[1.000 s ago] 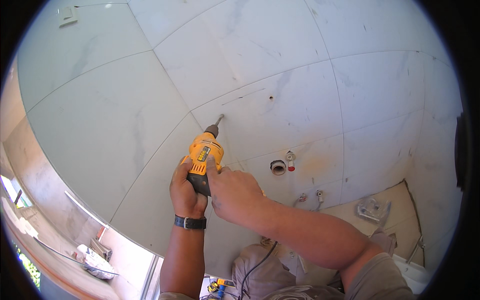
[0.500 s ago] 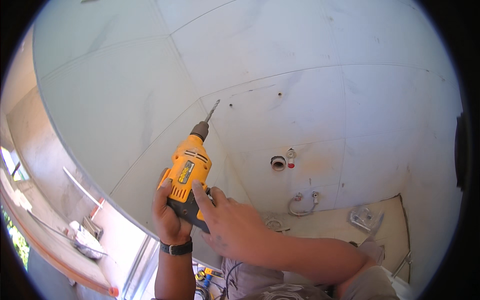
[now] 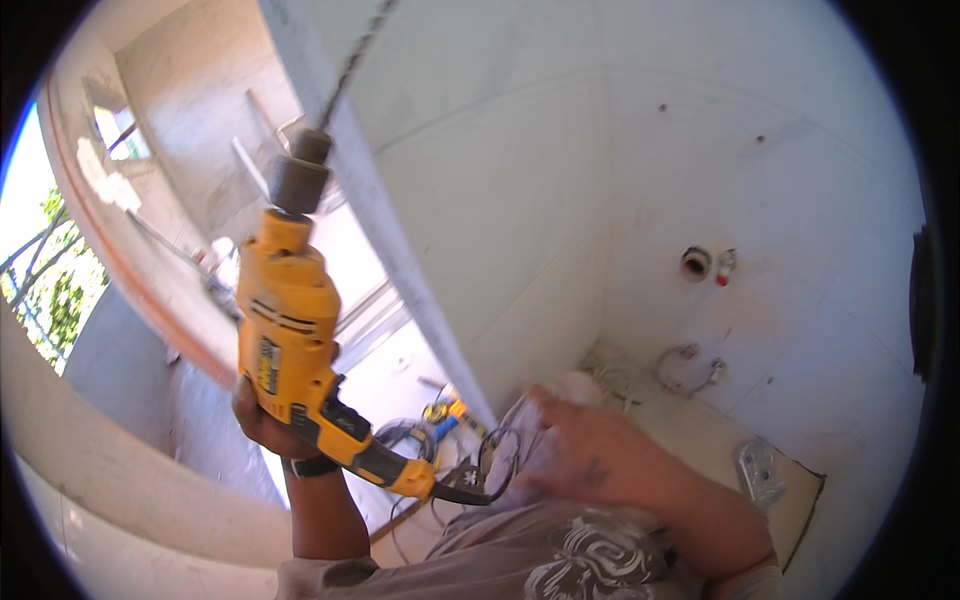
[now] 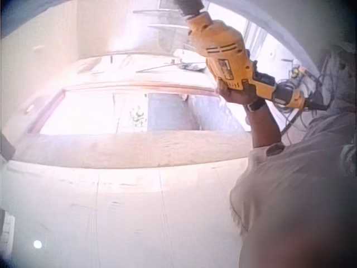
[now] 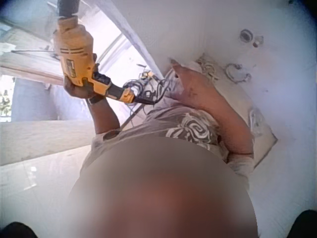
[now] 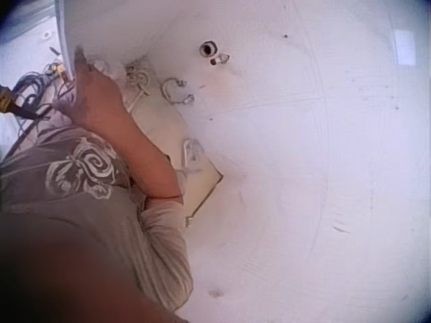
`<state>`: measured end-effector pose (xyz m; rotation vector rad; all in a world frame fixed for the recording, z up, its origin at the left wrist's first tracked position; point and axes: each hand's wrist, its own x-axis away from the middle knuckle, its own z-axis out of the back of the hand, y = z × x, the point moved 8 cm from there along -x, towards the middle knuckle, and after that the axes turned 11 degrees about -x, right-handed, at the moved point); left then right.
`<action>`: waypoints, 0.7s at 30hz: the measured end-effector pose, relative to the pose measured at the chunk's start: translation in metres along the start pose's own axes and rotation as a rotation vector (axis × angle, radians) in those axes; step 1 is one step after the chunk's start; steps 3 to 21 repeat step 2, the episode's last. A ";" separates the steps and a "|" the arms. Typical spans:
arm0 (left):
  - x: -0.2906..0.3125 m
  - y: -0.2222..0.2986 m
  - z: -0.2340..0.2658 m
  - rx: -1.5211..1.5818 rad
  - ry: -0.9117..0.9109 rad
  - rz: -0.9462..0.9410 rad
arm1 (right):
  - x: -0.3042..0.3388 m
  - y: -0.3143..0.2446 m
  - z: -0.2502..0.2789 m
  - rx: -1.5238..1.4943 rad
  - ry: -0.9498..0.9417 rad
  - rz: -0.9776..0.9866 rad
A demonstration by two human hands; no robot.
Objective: The person uses a yellow corded drill to make holes in white wall tiles. They briefly adjust the drill's power cord before resuming drilling at a marked spot on the tiled wall.
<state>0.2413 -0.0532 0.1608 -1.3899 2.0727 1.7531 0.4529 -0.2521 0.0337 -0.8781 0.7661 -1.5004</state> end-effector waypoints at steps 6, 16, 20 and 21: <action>0.031 0.025 0.035 -0.076 0.210 -0.091 | -0.014 0.043 -0.006 0.019 -0.056 -0.146; 0.031 0.025 0.035 -0.076 0.210 -0.091 | -0.014 0.043 -0.006 0.019 -0.056 -0.146; 0.031 0.025 0.035 -0.076 0.210 -0.091 | -0.014 0.043 -0.006 0.019 -0.056 -0.146; 0.031 0.025 0.035 -0.076 0.210 -0.091 | -0.014 0.043 -0.006 0.019 -0.056 -0.146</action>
